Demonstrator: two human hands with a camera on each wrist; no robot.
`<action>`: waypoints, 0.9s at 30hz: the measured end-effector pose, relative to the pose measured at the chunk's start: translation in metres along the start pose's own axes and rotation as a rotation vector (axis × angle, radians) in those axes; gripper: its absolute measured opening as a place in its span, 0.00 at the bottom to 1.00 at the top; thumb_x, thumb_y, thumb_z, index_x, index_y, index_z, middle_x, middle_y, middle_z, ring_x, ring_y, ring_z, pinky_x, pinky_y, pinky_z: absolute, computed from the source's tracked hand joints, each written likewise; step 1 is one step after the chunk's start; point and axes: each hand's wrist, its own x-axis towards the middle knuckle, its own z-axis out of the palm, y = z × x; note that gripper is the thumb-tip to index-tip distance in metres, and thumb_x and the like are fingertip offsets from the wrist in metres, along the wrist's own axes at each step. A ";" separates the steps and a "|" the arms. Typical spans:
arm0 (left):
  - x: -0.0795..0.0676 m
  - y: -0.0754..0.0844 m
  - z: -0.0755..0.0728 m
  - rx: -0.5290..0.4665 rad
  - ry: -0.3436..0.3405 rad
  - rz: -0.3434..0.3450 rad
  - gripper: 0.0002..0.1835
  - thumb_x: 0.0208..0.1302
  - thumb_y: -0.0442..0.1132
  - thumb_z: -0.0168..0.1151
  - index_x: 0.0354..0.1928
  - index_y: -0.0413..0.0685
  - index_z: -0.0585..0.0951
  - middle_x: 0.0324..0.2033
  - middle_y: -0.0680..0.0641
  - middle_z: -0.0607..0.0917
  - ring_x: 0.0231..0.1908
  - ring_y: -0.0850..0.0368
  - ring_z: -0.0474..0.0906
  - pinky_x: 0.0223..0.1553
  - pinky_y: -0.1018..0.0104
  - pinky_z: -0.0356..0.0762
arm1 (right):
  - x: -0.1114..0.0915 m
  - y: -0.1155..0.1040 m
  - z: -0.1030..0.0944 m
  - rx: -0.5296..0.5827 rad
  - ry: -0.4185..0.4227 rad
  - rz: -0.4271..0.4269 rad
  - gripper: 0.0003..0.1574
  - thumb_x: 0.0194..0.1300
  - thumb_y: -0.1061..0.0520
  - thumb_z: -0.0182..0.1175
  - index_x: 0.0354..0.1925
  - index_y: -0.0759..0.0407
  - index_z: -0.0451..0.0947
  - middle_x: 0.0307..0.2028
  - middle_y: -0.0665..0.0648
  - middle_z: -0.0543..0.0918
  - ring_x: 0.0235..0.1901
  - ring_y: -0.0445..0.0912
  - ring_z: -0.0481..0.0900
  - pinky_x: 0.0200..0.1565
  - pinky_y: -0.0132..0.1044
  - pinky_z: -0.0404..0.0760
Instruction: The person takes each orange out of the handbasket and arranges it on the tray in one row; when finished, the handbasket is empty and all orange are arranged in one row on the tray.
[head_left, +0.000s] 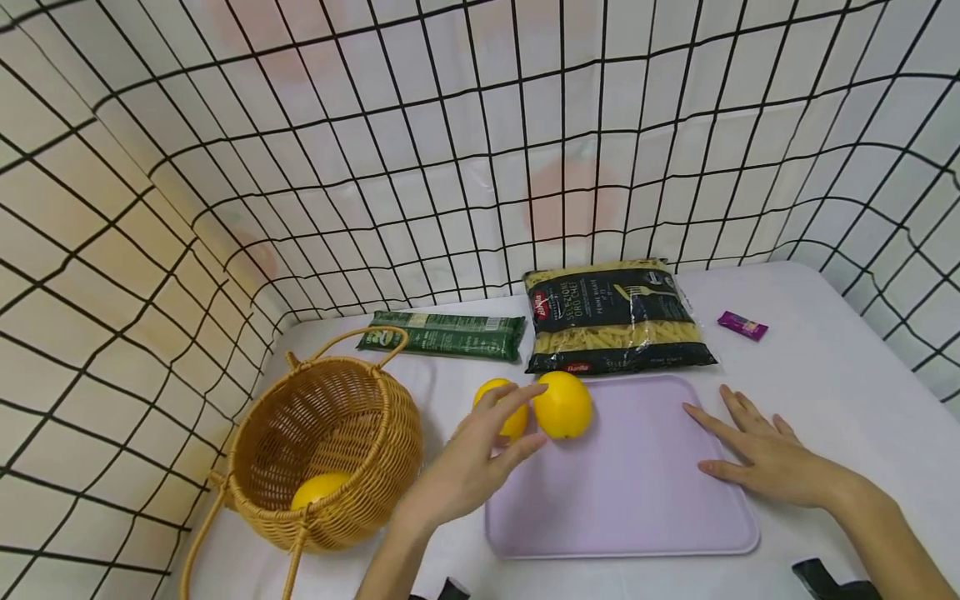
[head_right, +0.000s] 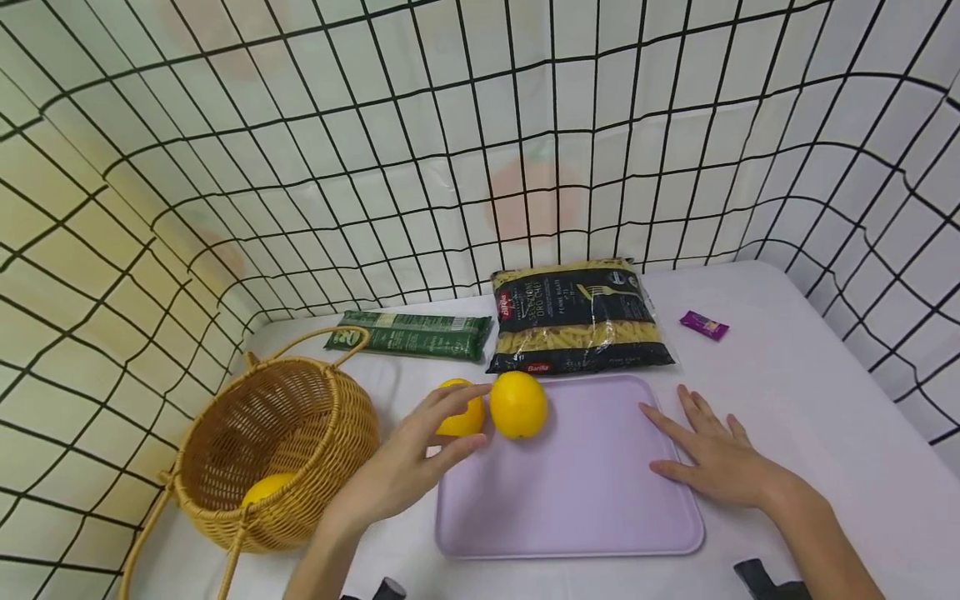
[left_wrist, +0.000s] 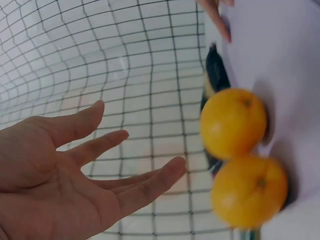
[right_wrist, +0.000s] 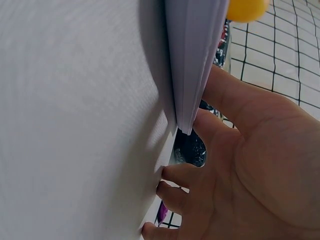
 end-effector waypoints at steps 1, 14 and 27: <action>-0.008 0.001 -0.007 0.011 0.027 0.008 0.28 0.77 0.47 0.59 0.76 0.62 0.69 0.75 0.43 0.67 0.65 0.43 0.76 0.59 0.53 0.82 | 0.000 0.000 0.000 0.001 -0.001 0.002 0.50 0.70 0.38 0.62 0.81 0.49 0.54 0.78 0.83 0.39 0.76 0.79 0.34 0.64 0.85 0.33; -0.084 -0.003 -0.106 0.373 0.291 0.060 0.22 0.76 0.42 0.61 0.69 0.53 0.76 0.67 0.48 0.77 0.63 0.47 0.79 0.55 0.51 0.84 | -0.002 0.002 0.001 0.007 0.006 -0.007 0.50 0.71 0.39 0.61 0.82 0.46 0.52 0.77 0.84 0.39 0.76 0.81 0.34 0.62 0.86 0.32; -0.076 -0.066 -0.208 0.161 -0.219 -0.016 0.21 0.72 0.43 0.65 0.65 0.53 0.79 0.61 0.48 0.83 0.62 0.64 0.77 0.62 0.72 0.75 | 0.000 0.001 0.001 0.009 0.006 -0.015 0.50 0.72 0.40 0.61 0.82 0.44 0.51 0.77 0.84 0.39 0.76 0.81 0.33 0.62 0.86 0.32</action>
